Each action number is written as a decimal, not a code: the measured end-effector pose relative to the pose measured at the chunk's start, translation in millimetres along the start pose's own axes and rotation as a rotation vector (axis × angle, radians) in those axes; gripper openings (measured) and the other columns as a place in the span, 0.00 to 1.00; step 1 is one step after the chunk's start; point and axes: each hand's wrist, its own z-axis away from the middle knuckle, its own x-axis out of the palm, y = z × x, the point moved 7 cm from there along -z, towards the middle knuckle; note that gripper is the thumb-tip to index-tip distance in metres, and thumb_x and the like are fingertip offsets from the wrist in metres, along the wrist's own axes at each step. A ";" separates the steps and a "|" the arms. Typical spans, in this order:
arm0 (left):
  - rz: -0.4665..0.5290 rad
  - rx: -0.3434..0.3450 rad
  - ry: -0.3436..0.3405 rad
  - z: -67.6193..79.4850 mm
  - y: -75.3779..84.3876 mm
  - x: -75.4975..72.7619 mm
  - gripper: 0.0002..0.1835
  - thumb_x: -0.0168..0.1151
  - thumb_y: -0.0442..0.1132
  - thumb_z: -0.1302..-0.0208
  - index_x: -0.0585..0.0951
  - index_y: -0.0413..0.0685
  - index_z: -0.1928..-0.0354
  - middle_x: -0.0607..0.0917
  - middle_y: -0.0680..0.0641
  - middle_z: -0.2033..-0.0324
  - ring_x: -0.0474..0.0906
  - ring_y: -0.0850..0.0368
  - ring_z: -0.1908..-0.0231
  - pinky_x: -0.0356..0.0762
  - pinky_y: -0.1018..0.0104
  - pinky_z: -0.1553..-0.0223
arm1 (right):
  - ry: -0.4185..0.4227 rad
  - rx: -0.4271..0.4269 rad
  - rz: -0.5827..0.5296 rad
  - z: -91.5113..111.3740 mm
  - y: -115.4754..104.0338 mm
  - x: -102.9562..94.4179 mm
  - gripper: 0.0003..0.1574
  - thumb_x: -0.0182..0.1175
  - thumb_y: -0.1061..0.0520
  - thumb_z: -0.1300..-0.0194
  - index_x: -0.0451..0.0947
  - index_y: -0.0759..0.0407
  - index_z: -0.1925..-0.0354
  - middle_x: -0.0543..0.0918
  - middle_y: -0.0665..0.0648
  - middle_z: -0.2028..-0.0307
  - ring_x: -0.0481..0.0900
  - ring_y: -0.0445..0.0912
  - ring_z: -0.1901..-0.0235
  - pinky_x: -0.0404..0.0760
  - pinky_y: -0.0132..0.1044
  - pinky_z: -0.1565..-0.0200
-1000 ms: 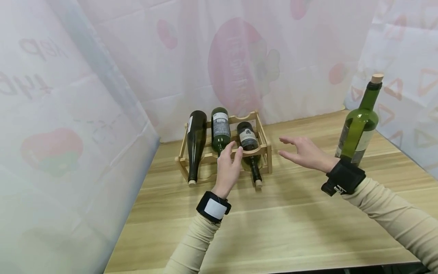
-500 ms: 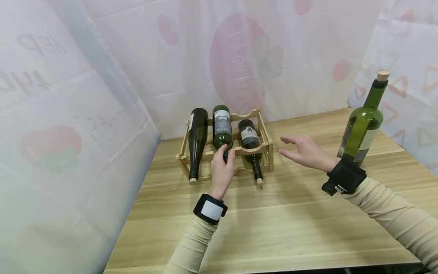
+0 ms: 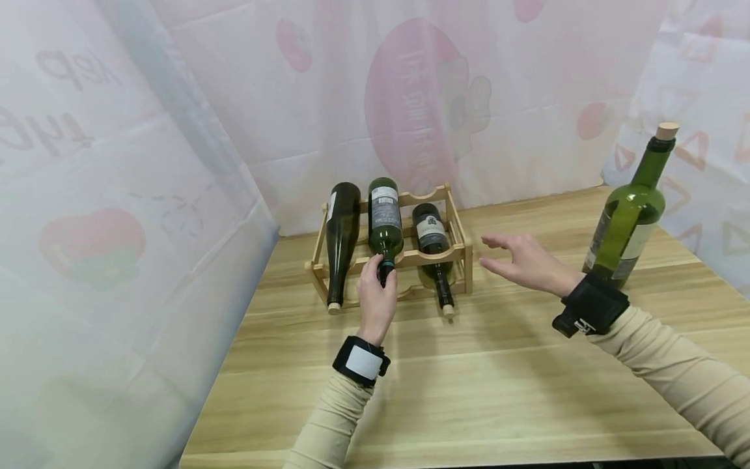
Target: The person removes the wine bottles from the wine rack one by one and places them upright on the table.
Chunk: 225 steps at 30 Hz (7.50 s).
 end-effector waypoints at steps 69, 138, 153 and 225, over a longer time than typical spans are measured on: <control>0.926 -0.531 -0.144 10.0 6.6 19.1 0.23 0.57 0.28 0.34 0.67 0.31 0.38 0.80 0.34 0.51 0.86 0.58 0.66 0.82 0.74 0.65 | -0.217 0.502 -1.327 -113.4 -30.2 87.7 0.39 0.43 0.44 0.24 0.51 0.68 0.29 0.68 0.66 0.39 0.79 0.46 0.51 0.76 0.41 0.39; 0.899 -0.514 -0.335 28.9 77.9 57.7 0.23 0.60 0.30 0.35 0.67 0.37 0.41 0.76 0.29 0.47 0.86 0.58 0.65 0.81 0.76 0.71 | -0.099 0.512 -1.253 -63.4 -8.0 19.3 0.31 0.51 0.45 0.27 0.62 0.67 0.39 0.83 0.51 0.61 0.82 0.41 0.61 0.81 0.34 0.53; 0.889 -0.528 -0.339 32.4 82.9 62.5 0.24 0.60 0.28 0.36 0.66 0.38 0.40 0.78 0.38 0.51 0.85 0.54 0.62 0.80 0.52 0.46 | -0.089 0.508 -1.229 -56.8 -6.3 12.3 0.30 0.51 0.45 0.27 0.64 0.67 0.41 0.83 0.51 0.61 0.82 0.41 0.61 0.81 0.35 0.52; 0.853 -0.499 -0.425 48.1 101.8 86.4 0.21 0.61 0.27 0.38 0.69 0.37 0.44 0.81 0.40 0.56 0.86 0.52 0.62 0.85 0.67 0.59 | -0.037 0.541 -1.219 -20.8 10.4 -7.0 0.36 0.51 0.46 0.27 0.57 0.71 0.36 0.80 0.53 0.58 0.80 0.41 0.57 0.82 0.33 0.52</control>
